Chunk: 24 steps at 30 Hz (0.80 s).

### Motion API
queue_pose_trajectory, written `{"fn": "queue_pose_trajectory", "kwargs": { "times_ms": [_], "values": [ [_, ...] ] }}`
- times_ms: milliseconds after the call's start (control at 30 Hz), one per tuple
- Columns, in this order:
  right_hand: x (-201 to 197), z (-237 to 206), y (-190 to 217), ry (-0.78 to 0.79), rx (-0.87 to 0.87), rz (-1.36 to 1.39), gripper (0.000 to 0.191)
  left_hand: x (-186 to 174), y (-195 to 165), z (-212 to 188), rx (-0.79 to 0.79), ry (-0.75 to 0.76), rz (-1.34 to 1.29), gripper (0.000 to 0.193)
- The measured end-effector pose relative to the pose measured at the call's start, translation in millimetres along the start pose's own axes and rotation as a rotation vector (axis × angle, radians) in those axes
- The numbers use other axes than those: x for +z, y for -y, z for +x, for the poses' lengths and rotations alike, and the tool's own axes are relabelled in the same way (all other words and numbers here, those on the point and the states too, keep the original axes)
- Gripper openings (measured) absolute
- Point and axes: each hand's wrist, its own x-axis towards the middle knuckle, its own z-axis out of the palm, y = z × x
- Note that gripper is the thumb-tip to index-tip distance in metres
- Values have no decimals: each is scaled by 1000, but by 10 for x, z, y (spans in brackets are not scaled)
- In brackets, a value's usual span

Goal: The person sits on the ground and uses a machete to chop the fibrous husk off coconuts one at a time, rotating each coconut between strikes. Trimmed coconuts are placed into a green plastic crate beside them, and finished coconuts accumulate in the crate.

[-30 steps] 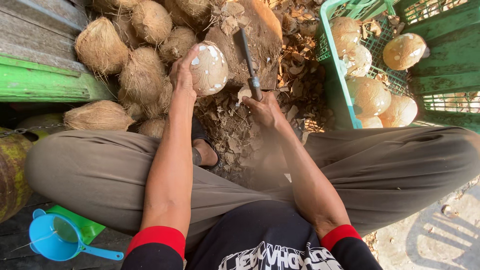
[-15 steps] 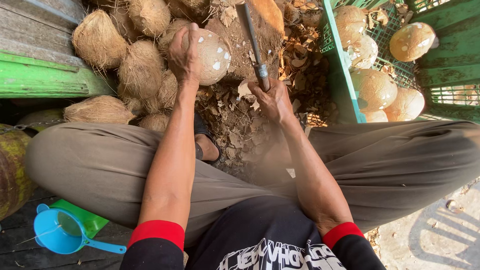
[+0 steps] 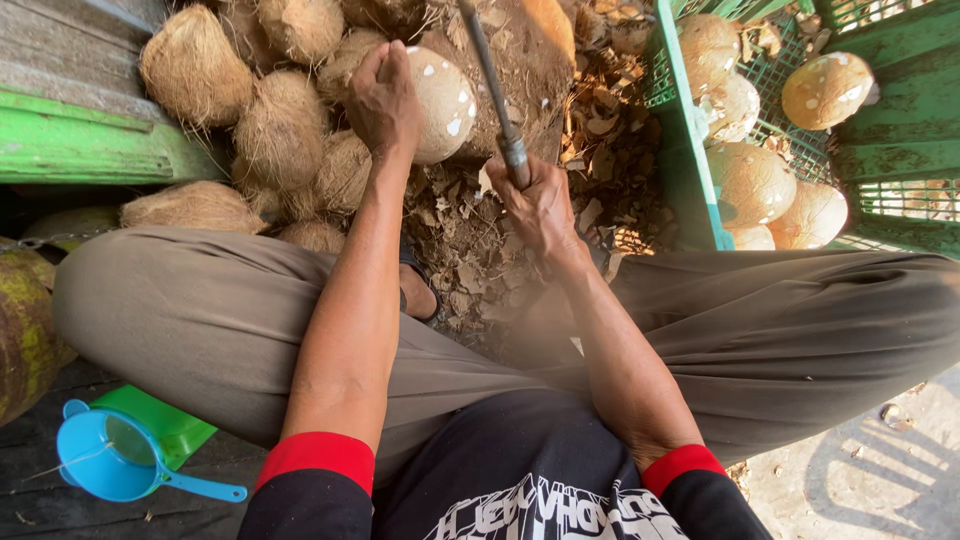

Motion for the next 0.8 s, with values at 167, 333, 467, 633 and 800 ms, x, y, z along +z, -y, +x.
{"fn": "queue_pose_trajectory", "kwargs": {
  "times_ms": [167,333,467,633,800],
  "values": [
    [97,197,-86,110,214,-196,31,6,24,-18,112,4,63,49],
    [83,282,-326,124,100,-190,32,28,-6,-46,104,17,145,58],
    [67,302,-440,134,126,-306,38,-42,-71,-88,44,11,227,64],
    [79,312,-463,161,190,-239,40,-227,-104,-138,-99,138,88,91],
    [41,335,-479,159,151,-133,39,-475,15,-163,-315,215,-197,94]
  ]
}}
